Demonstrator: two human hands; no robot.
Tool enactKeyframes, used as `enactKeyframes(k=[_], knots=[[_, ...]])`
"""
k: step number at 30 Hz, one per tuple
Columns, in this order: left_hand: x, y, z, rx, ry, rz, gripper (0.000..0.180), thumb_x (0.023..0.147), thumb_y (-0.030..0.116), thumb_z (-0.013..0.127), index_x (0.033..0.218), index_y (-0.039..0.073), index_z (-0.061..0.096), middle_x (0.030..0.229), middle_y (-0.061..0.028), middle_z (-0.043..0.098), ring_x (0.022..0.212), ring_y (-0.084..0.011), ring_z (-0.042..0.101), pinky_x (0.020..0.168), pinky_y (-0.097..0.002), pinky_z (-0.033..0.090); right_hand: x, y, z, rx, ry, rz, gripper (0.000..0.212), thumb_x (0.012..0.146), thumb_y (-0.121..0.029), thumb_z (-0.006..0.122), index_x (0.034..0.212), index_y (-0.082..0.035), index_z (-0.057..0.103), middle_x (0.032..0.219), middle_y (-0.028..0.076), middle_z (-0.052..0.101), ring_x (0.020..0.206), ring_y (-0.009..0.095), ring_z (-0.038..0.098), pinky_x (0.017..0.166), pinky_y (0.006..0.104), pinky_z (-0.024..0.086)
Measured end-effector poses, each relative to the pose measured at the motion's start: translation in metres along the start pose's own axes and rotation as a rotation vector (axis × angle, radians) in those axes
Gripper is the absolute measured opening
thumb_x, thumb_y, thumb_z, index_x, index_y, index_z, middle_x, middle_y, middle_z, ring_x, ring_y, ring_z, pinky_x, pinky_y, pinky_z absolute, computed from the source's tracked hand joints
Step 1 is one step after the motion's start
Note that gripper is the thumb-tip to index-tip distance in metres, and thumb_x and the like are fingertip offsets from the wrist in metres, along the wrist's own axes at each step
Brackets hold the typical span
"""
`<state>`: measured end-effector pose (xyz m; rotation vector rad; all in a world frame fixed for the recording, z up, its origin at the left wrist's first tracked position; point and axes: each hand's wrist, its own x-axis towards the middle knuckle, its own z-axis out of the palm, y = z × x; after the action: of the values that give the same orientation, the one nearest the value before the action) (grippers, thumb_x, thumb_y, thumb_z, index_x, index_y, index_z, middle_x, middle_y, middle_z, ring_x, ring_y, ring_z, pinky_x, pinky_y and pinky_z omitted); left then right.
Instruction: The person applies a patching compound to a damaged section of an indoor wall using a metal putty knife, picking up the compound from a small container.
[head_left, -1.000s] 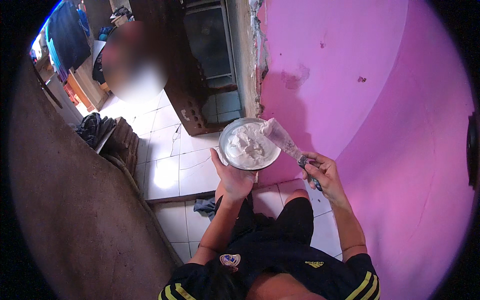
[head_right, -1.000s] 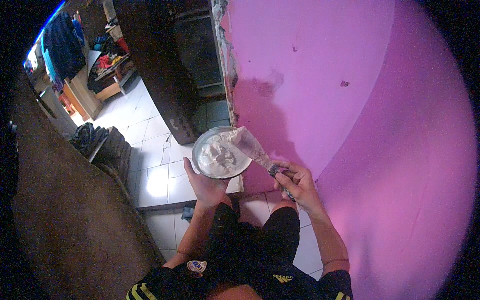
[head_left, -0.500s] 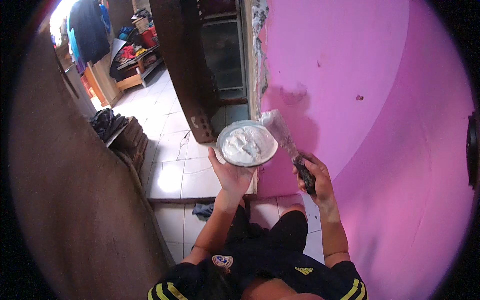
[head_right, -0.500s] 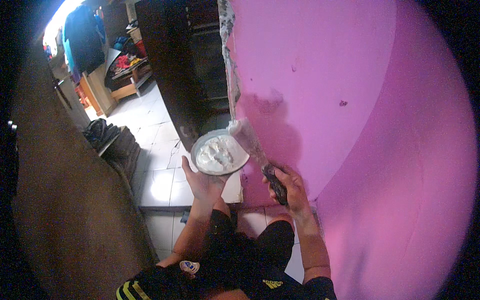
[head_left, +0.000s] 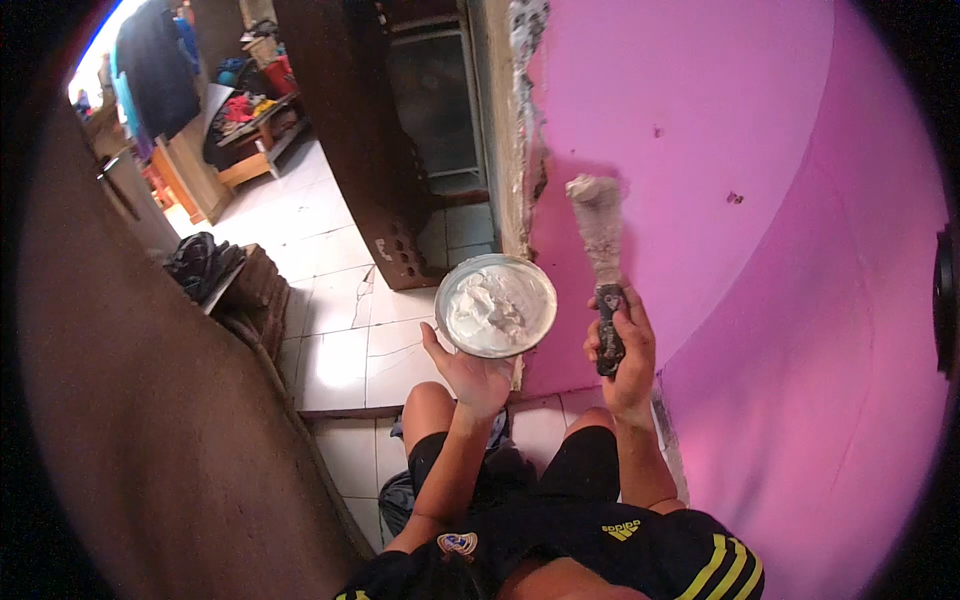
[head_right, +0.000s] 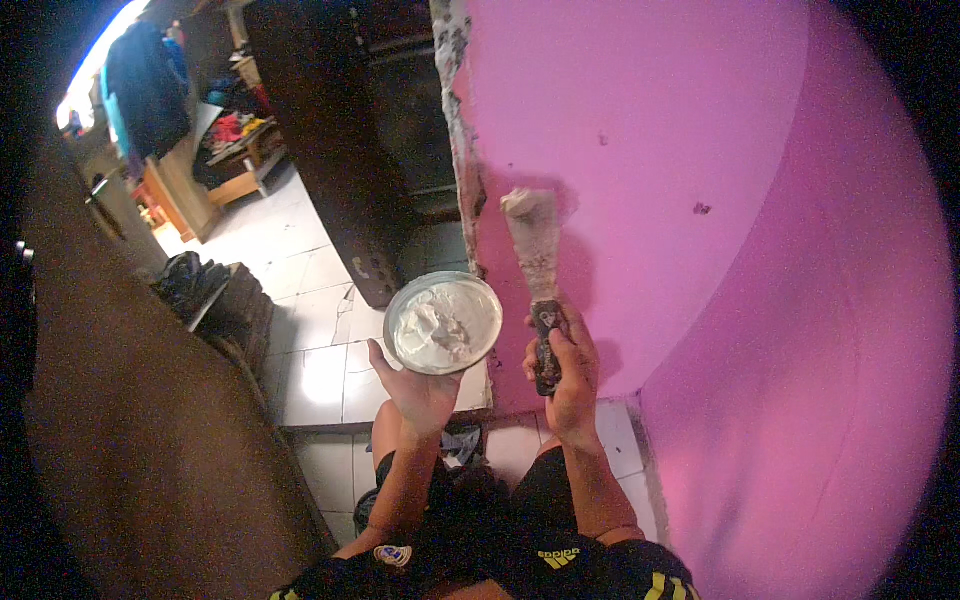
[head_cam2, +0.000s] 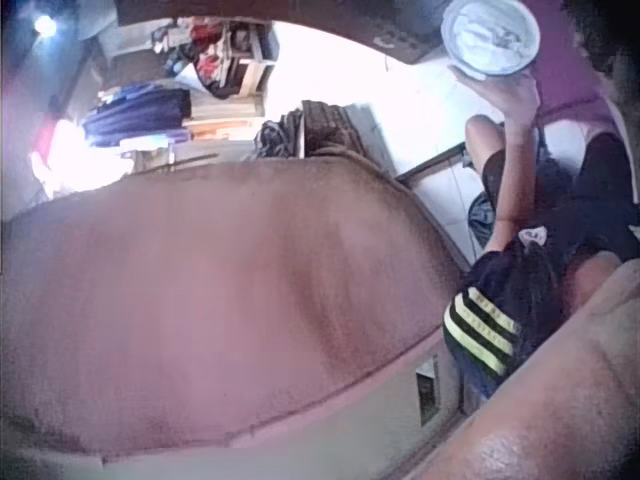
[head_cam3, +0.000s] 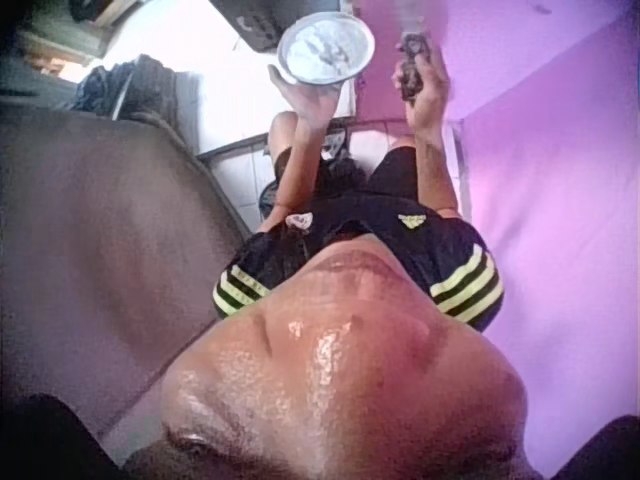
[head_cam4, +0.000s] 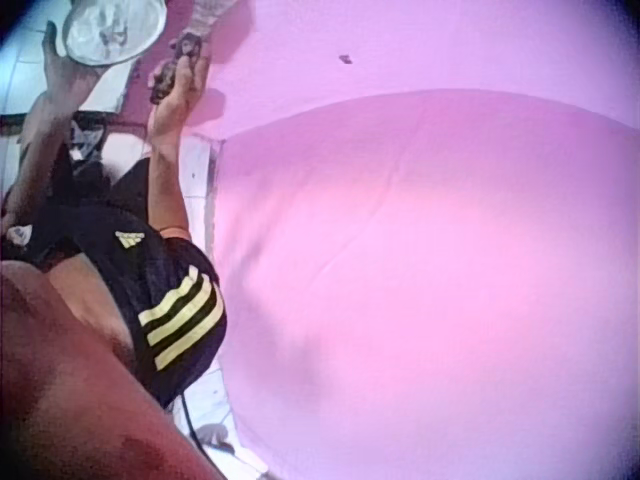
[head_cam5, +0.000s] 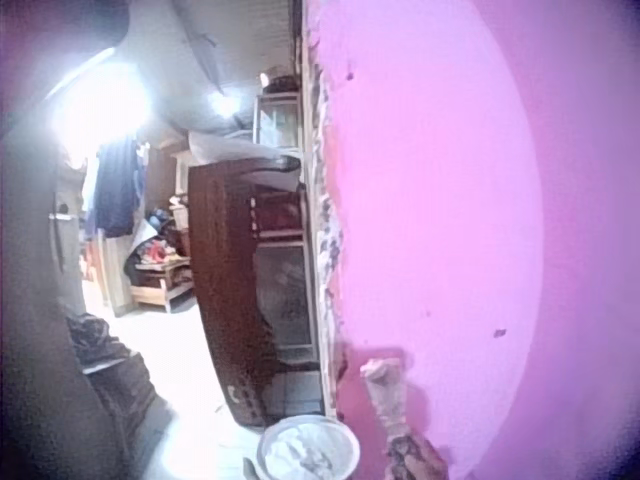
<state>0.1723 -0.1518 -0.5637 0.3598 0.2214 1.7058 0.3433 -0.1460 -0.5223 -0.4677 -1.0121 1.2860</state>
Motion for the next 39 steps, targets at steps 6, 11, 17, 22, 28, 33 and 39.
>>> enactKeyframes(k=[6, 11, 17, 22, 28, 33, 39], knots=[[0.000, 0.049, -0.047, 0.290, 0.122, -0.177, 0.083, 0.082, 0.073, 0.027, 0.141, 0.015, 0.031, 0.142, -0.0071, 0.036, 0.130, -0.0277, 0.035, 0.108, -0.0455, 0.024, -0.016, 0.021, 0.062, -0.035, 0.243, -0.145, 0.049, 0.093, -0.017, 0.042, 0.140, -0.005, 0.032, 0.105, 0.008, 0.051, 0.068, 0.008, 0.048, 0.058, 0.0216, 0.041], [0.013, 0.075, -0.038, 0.053, 0.161, -0.331, 0.083, 0.083, 0.071, 0.026, 0.142, 0.012, 0.029, 0.144, -0.0096, 0.033, 0.133, -0.0309, 0.030, 0.109, -0.0482, 0.023, -0.016, 0.035, 0.088, -0.089, 0.350, -0.144, 0.048, 0.095, -0.013, 0.038, 0.142, -0.005, 0.030, 0.098, 0.005, 0.053, 0.068, 0.009, 0.049, 0.059, 0.0227, 0.043], [0.055, 0.072, -0.045, -0.080, -0.148, -0.387, 0.081, 0.083, 0.070, 0.026, 0.142, 0.015, 0.030, 0.146, -0.0073, 0.030, 0.134, -0.0295, 0.027, 0.109, -0.0483, 0.023, -0.013, 0.056, 0.118, 0.030, 0.388, -0.273, 0.052, 0.095, -0.016, 0.040, 0.143, -0.003, 0.024, 0.107, 0.006, 0.049, 0.067, 0.009, 0.047, 0.057, 0.0232, 0.039], [0.043, 0.079, -0.046, 0.108, 0.060, -0.432, 0.085, 0.082, 0.072, 0.028, 0.141, 0.012, 0.030, 0.143, -0.0097, 0.033, 0.132, -0.0296, 0.031, 0.108, -0.0459, 0.024, -0.009, 0.081, 0.149, -0.054, 0.436, -0.233, 0.053, 0.095, -0.013, 0.037, 0.144, -0.003, 0.021, 0.107, 0.003, 0.046, 0.072, 0.010, 0.045, 0.063, 0.0240, 0.039], [0.040, 0.095, -0.062, 0.098, 0.048, -0.501, 0.086, 0.082, 0.071, 0.026, 0.142, 0.008, 0.028, 0.142, -0.0120, 0.034, 0.131, -0.0314, 0.032, 0.109, -0.0453, 0.025, -0.001, 0.097, 0.160, -0.221, 0.424, -0.331, 0.051, 0.097, -0.011, 0.034, 0.145, -0.003, 0.019, 0.104, 0.002, 0.044, 0.074, 0.010, 0.043, 0.067, 0.0235, 0.038], [0.040, 0.112, -0.057, 0.164, 0.095, -0.479, 0.085, 0.083, 0.070, 0.025, 0.142, 0.008, 0.028, 0.143, -0.0122, 0.033, 0.131, -0.0319, 0.032, 0.109, -0.0457, 0.024, 0.013, 0.108, 0.169, -0.222, 0.463, -0.363, 0.051, 0.097, -0.011, 0.034, 0.145, -0.004, 0.018, 0.097, 0.002, 0.045, 0.075, 0.009, 0.041, 0.069, 0.0232, 0.038], [0.047, 0.118, -0.068, 0.123, 0.078, -0.445, 0.083, 0.085, 0.068, 0.027, 0.141, 0.008, 0.029, 0.142, -0.0120, 0.034, 0.131, -0.0310, 0.032, 0.109, -0.0454, 0.025, 0.019, 0.119, 0.176, -0.343, 0.491, -0.351, 0.053, 0.098, -0.014, 0.038, 0.146, -0.004, 0.017, 0.088, 0.001, 0.044, 0.075, 0.009, 0.040, 0.071, 0.0226, 0.037]])
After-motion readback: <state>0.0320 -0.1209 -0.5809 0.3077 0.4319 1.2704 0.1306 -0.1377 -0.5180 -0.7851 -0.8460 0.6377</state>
